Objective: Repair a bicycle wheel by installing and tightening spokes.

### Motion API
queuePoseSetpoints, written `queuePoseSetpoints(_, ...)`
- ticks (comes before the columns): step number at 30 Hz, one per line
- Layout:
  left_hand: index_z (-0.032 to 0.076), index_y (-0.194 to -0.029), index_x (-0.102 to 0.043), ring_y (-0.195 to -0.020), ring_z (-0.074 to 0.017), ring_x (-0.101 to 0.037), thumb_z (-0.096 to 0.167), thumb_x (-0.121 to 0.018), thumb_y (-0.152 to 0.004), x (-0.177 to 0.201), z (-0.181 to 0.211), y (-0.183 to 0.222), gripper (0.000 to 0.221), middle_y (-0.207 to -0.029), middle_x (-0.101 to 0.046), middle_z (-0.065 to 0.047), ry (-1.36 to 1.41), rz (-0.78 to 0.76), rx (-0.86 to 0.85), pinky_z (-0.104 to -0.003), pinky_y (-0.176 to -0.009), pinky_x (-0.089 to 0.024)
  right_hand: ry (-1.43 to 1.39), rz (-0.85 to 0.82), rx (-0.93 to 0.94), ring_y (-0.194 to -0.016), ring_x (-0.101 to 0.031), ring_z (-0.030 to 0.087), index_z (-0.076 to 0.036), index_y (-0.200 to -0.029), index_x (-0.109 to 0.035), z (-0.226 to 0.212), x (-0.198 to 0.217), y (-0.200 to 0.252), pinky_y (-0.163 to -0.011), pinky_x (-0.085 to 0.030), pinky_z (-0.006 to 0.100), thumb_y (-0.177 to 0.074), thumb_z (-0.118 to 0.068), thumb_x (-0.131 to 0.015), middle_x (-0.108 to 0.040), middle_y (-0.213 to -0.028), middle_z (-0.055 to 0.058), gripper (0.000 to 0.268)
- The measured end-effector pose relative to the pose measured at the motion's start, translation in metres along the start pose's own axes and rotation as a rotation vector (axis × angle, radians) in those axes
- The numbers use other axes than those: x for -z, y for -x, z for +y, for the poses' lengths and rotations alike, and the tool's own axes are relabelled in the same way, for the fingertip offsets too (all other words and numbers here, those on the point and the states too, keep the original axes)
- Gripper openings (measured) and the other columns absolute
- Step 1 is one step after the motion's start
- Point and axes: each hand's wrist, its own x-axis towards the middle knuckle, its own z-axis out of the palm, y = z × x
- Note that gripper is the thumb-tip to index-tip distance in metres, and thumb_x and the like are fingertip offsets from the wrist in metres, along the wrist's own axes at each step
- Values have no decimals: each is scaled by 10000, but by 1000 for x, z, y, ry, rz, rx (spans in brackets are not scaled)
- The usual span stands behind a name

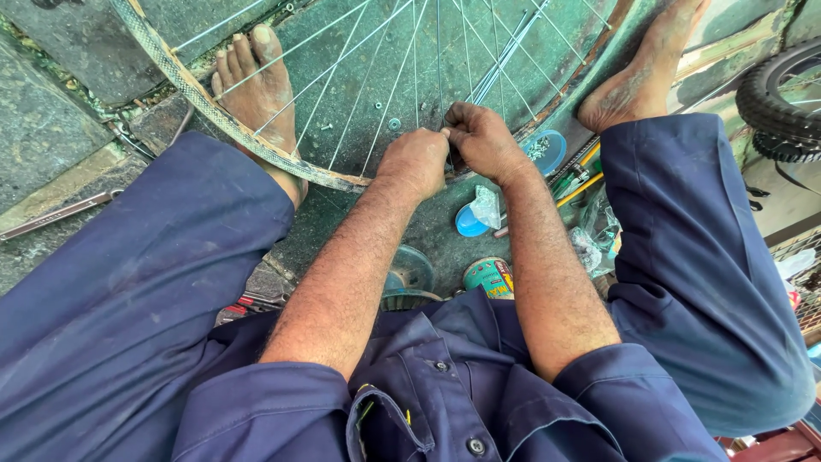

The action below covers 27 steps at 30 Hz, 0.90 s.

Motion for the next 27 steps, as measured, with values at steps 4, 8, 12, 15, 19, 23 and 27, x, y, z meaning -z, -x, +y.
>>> queuePoseSetpoints(4, 78, -1200, -702, -1157, -315, -676, 135, -799, -860, 0, 0, 0, 358, -1205, -702, -147, -5, 15, -7, -446, -968, -566, -21, -10, -16, -832, -676, 135, -9, -1098, -650, 3, -1, -1, -727, -584, 332, -969, -102, -675, -726, -907, 78, 160)
queuePoseSetpoints(8, 75, -1228, -682, -1164, -310, -671, 155, -806, -859, 3, 2, 3, 397, -1209, -698, -144, -8, 1, -5, -441, -967, -566, -27, 3, 11, -837, -678, 133, -7, -1092, -655, 7, -4, -4, -729, -586, 329, -977, -94, -675, -727, -917, 67, 146)
queuePoseSetpoints(12, 74, -1249, -669, -1158, -293, -679, 148, -777, -890, 2, 1, 1, 383, -1201, -701, -141, -19, -1, 8, -427, -967, -573, -110, -35, -138, -747, -705, 151, -14, -1115, -622, -16, -1, 4, -613, -608, 339, -993, -100, -628, -711, -885, 81, 150)
queuePoseSetpoints(15, 77, -1249, -671, -1155, -291, -678, 135, -771, -893, 2, 2, 0, 375, -1200, -698, -137, -21, -1, -6, -425, -964, -575, -132, -42, -133, -734, -690, 156, -8, -1124, -622, -11, 0, 4, -584, -593, 336, -1001, -99, -637, -701, -879, 98, 153)
queuePoseSetpoints(19, 84, -1250, -668, -1152, -288, -676, 134, -778, -881, 3, 1, 2, 388, -1198, -693, -135, -22, -6, 6, -422, -957, -577, -93, -28, -93, -757, -703, 136, -16, -1113, -628, -9, -1, 3, -604, -604, 324, -991, -104, -647, -715, -886, 74, 151)
queuePoseSetpoints(23, 76, -1225, -693, -1141, -281, -690, 137, -756, -911, 4, 2, 2, 326, -1180, -709, -133, -18, -13, 16, -416, -952, -587, -187, -43, -110, -755, -699, 131, -13, -1087, -636, -5, -1, 3, -622, -606, 319, -994, -89, -650, -707, -873, 68, 120)
queuePoseSetpoints(27, 77, -1218, -692, -1136, -285, -686, 130, -754, -906, 5, 2, 3, 323, -1170, -708, -132, -10, 3, 5, -417, -947, -583, -181, -24, -114, -752, -700, 130, -17, -1087, -640, -11, -1, 6, -619, -605, 316, -996, -88, -651, -707, -865, 66, 116)
